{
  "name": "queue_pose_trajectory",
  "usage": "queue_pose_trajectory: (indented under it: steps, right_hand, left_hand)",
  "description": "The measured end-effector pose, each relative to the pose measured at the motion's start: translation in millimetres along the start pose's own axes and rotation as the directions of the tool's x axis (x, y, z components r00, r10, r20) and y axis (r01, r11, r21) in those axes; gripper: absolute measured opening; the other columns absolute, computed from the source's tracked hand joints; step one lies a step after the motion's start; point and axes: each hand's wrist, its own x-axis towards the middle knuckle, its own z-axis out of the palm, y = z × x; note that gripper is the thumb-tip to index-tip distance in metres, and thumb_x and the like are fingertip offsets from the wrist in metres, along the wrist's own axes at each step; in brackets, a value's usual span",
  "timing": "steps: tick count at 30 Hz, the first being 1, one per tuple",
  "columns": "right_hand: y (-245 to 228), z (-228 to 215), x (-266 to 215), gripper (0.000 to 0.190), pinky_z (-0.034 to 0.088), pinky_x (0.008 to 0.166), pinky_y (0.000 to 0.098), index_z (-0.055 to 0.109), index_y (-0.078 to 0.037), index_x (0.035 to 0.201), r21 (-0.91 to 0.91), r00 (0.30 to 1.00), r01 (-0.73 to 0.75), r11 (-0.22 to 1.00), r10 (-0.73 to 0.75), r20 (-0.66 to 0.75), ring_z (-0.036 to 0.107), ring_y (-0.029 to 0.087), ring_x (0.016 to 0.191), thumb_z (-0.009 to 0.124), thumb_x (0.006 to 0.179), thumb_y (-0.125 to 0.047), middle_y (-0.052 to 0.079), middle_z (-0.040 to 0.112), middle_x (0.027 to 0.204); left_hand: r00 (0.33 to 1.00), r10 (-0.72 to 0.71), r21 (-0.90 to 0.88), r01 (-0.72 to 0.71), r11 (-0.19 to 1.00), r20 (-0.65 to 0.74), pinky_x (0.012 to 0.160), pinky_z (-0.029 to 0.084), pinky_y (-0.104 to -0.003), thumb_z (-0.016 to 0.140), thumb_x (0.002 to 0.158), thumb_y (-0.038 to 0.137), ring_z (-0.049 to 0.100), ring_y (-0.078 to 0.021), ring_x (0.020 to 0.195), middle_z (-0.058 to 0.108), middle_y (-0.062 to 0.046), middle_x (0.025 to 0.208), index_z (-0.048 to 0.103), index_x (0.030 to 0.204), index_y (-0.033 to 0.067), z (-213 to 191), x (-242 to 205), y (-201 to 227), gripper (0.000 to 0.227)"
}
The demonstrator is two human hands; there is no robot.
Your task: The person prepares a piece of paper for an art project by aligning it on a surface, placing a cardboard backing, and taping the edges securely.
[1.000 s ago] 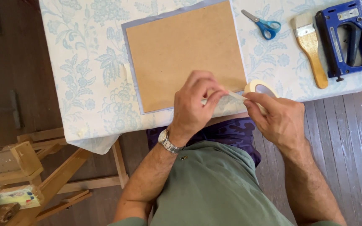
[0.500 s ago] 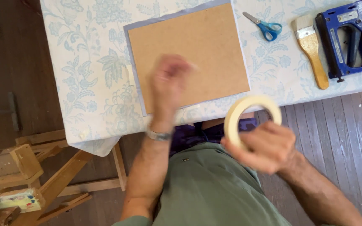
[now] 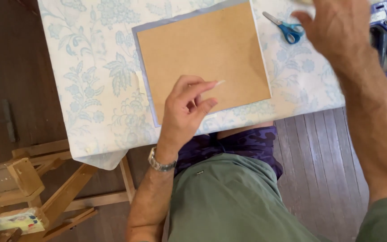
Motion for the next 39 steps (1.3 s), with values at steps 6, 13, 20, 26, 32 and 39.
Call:
queue_pose_trajectory:
  steps: [6,13,20,26,32,39]
  right_hand:
    - [2.1,40.8,-8.0,0.038,0.057,0.08,0.0526,0.075,-0.014,0.14,0.39,0.967,0.02,0.921,-0.117,0.225,0.067,0.039,0.106,0.077,0.102,-0.023,0.016,0.072,0.126]
    - [-29.1,-7.2,-18.5,0.011,0.054,0.081,0.0337,0.08,-0.006,0.119,0.694,0.942,-0.332,0.639,0.186,0.279,0.068,0.017,0.087,0.079,0.115,-0.016,0.007,0.076,0.1]
    - [-87.7,-87.8,-59.3,0.028,0.059,0.083,0.0268,0.061,0.002,0.122,0.888,0.9,-0.435,-0.151,-0.049,0.433,0.072,0.019,0.097,0.069,0.096,0.001,0.016,0.073,0.107]
    - [-118.9,-100.5,-70.8,0.02,0.047,0.079,0.0419,0.072,-0.007,0.108,0.56,0.867,0.357,0.747,-0.042,-0.497,0.06,0.03,0.09,0.088,0.103,-0.018,0.012,0.071,0.111]
    - [-127.7,-90.5,-63.1,0.017,0.048,0.075,0.0406,0.077,-0.01,0.096,0.457,0.726,0.445,0.77,-0.012,-0.687,0.055,0.025,0.085,0.066,0.103,0.0,0.008,0.07,0.101]
    - [-117.8,-90.6,-82.7,0.008,0.051,0.089,0.0427,0.058,0.0,0.103,0.945,0.898,0.185,0.269,0.345,-0.273,0.065,0.032,0.094,0.065,0.107,0.001,0.019,0.068,0.099]
  left_hand:
    - [0.999,-0.009,0.049,0.007,0.999,0.047,0.061,0.044,-0.022,0.076,0.098,0.01,0.043,-0.0099,0.068,0.056,-0.003,0.111,0.07,0.125,0.0133,3.8,-7.5,-5.4,0.028]
    - [0.989,0.068,0.162,-0.09,0.983,0.135,0.072,0.052,-0.027,0.077,0.099,0.011,0.06,-0.0118,0.075,0.053,-0.002,0.118,0.067,0.129,0.0186,12.5,-6.0,-4.1,0.033]
    - [0.963,-0.12,-0.516,0.232,0.825,0.241,0.054,0.043,-0.018,0.065,0.105,0.005,0.059,-0.0164,0.118,0.055,-0.005,0.114,0.058,0.145,0.0091,26.6,-5.0,-13.5,0.041]
    - [0.881,-0.264,-0.813,0.467,0.349,0.393,0.091,0.045,-0.028,0.071,0.095,0.054,0.053,-0.0156,0.127,0.047,-0.009,0.161,0.047,0.158,0.0102,45.5,-13.6,-14.7,0.08]
    - [0.87,-0.266,-0.795,0.489,0.36,0.415,0.101,0.045,-0.029,0.069,0.097,0.053,0.047,-0.0124,0.138,0.05,-0.004,0.159,0.049,0.157,0.0098,60.6,-20.4,-17.3,0.076]
    - [0.918,-0.231,-0.526,0.377,0.762,0.322,0.097,0.046,-0.03,0.06,0.106,0.037,0.061,-0.0135,0.117,0.054,-0.001,0.151,0.058,0.144,0.0167,51.3,-12.3,-6.9,0.043]
